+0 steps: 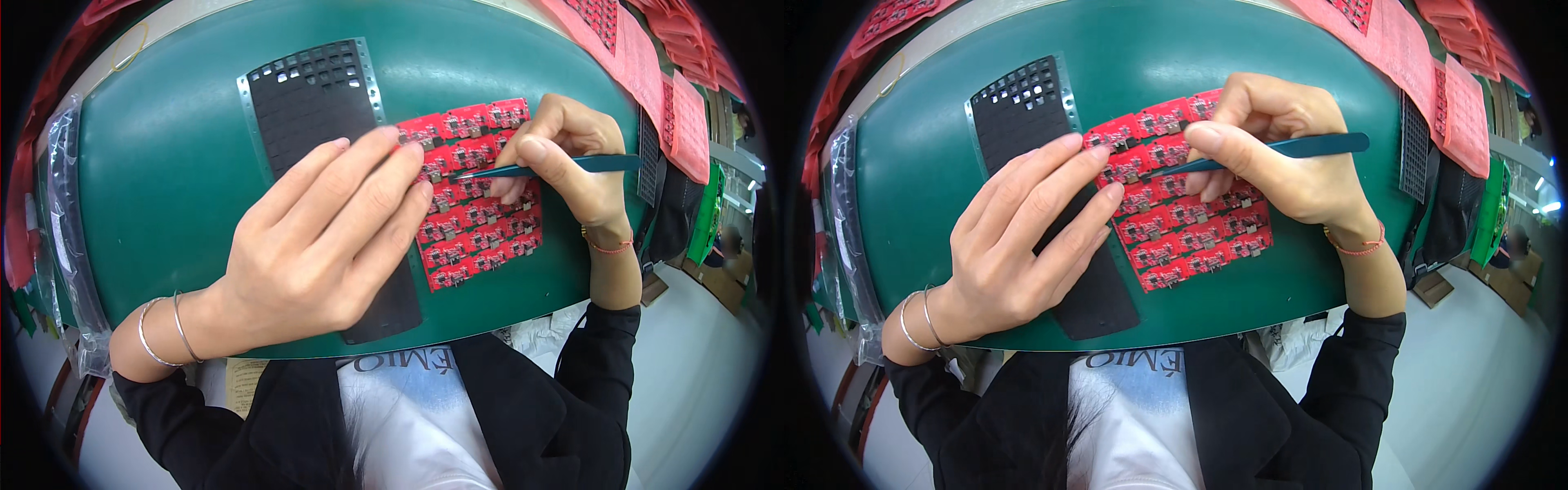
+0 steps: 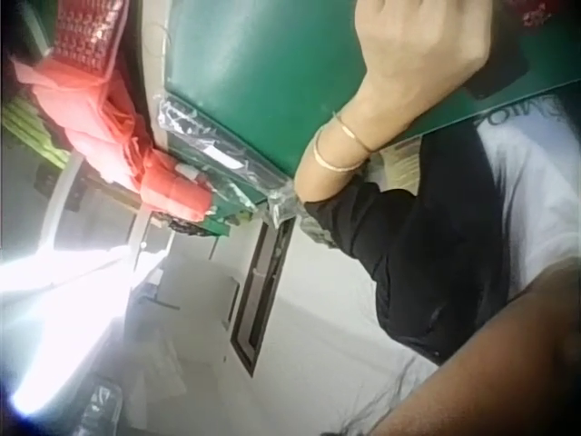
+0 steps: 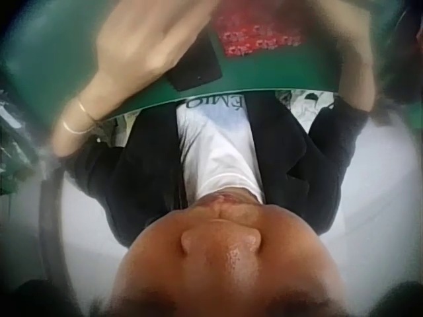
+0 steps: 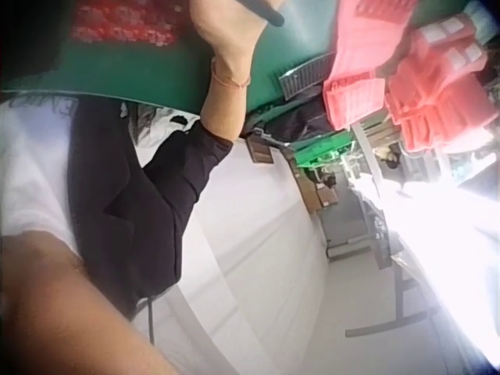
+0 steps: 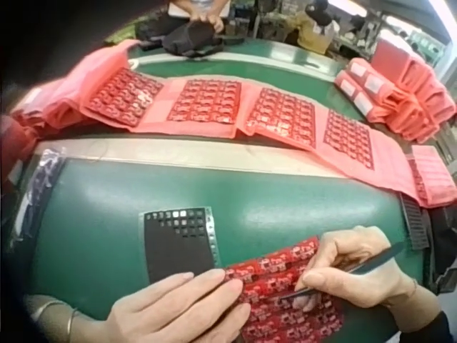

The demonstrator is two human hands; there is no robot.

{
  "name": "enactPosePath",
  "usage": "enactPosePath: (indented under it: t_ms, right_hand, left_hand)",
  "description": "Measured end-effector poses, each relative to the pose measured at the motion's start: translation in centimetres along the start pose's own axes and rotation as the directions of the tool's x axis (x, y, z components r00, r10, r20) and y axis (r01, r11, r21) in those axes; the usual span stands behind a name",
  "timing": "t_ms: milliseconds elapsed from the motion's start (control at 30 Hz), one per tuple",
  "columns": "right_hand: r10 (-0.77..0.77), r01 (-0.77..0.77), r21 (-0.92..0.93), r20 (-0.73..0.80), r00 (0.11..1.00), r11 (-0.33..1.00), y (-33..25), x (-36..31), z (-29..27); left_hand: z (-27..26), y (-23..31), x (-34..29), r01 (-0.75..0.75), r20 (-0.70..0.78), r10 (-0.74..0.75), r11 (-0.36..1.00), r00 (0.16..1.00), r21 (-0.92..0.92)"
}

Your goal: The person places and adjusts small electronic components on a printed circuit board using tweezers.

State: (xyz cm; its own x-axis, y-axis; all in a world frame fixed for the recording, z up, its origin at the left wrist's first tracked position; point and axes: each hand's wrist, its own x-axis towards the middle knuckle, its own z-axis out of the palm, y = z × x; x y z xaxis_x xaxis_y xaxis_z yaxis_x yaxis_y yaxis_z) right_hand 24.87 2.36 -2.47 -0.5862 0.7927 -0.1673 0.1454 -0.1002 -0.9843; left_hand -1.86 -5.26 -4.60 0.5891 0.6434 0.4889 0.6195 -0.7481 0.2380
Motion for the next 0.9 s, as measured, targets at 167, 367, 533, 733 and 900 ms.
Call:
enactPosePath:
  t_ms: [167, 367, 533, 733, 900]
  right_hand:
    - [-0.004, 0.004, -0.023, -0.009, 1.000, 1.000, 0.45, 0.10, -0.16]
    - [0.007, -0.006, -0.122, 0.008, 1.000, 0.993, 0.06, 0.14, 0.10]
    - [0.001, 0.000, -0.167, 0.007, 1.000, 0.986, -0.04, 0.03, 0.34]
    - [-0.003, 0.004, -0.170, 0.007, 1.000, 0.986, 0.05, 0.11, 0.38]
    - [-0.006, 0.006, -0.162, 0.003, 1.000, 0.987, 0.12, 0.14, 0.49]
  left_hand:
    - [0.29, 0.22, -0.21, 0.047, 0.078, -0.043, 0.998, 0.996, -0.043]
    - [-0.02, 0.59, -0.20, 0.109, 0.103, -0.104, 0.993, 0.989, -0.040]
    - [0.03, 0.58, -0.23, 0.112, 0.100, -0.107, 0.993, 0.989, -0.045]
    - [0.19, 0.41, -0.38, 0.098, 0.091, -0.094, 0.994, 0.991, -0.044]
    - [0.20, 0.34, -0.38, 0.088, 0.090, -0.084, 0.995, 0.992, -0.039]
